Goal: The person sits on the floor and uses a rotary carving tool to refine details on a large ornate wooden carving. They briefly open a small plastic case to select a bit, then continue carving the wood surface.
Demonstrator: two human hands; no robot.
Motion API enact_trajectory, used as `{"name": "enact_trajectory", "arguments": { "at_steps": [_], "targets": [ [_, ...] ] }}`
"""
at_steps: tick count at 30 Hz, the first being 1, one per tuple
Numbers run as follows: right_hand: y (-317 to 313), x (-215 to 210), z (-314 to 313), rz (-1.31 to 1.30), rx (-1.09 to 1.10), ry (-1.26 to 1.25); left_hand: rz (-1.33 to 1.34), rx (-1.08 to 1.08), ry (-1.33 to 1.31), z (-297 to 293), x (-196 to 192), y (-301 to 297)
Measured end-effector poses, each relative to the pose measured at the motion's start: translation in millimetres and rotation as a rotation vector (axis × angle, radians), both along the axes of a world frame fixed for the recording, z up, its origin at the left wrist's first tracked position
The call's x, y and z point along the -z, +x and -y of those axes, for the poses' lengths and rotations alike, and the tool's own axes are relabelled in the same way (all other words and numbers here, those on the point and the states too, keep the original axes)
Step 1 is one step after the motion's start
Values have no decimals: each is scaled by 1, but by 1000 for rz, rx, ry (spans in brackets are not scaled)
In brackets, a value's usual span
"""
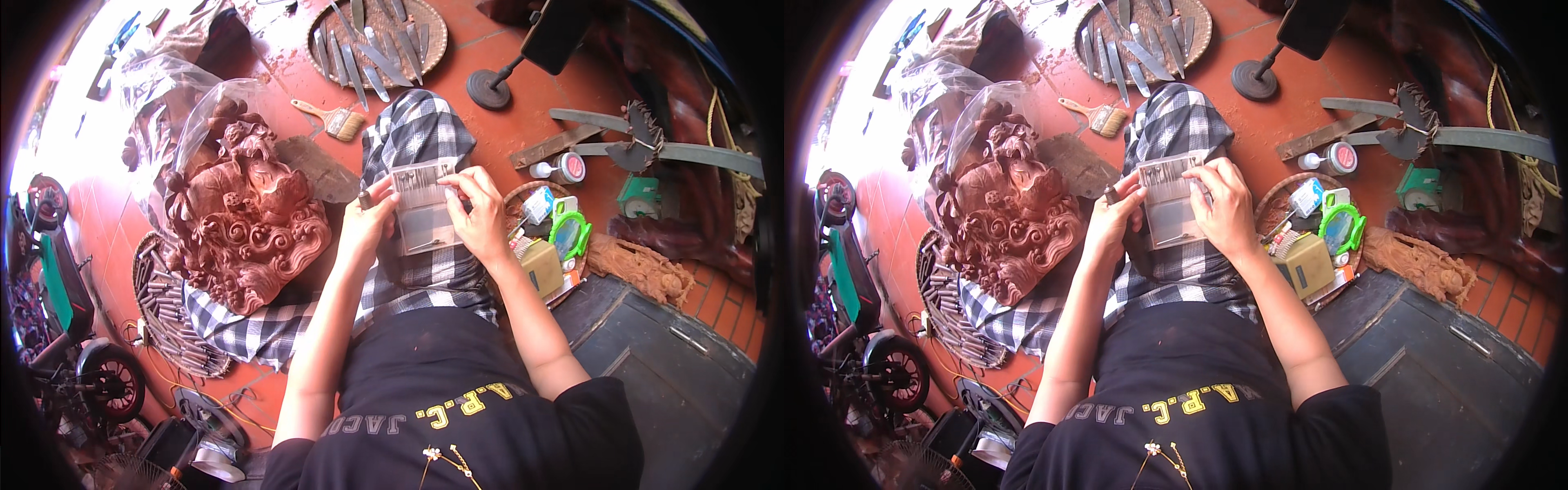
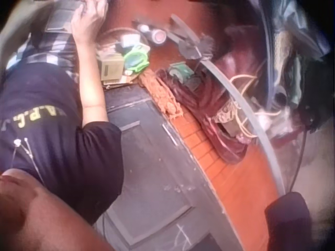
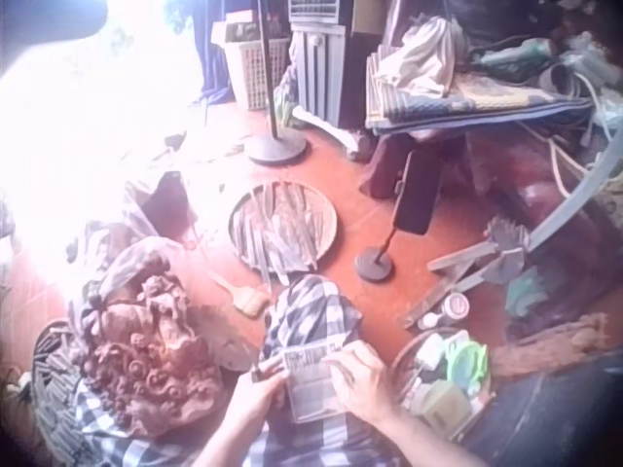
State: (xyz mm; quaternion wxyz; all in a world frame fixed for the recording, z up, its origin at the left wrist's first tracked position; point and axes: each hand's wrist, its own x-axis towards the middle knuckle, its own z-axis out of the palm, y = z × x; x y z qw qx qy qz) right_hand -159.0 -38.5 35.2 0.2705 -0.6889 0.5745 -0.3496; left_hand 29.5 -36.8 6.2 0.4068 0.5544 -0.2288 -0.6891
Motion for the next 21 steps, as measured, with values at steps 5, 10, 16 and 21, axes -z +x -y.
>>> {"name": "enact_trajectory", "arguments": {
  "at_steps": [5, 10, 16, 21],
  "targets": [
    [7, 0, 13, 1, -116, -14, -26, 14, -16, 1, -2, -1],
    [12, 5, 20, -90, -168, -95, -44, 18, -32, 0, -2, 0],
    [18, 5, 17, -76, -162, -61, -63, 35, -50, 0, 0, 4],
    [21, 5, 11, -14, -155, -35, -57, 51, -34, 1, -1, 5]
  ]
}}
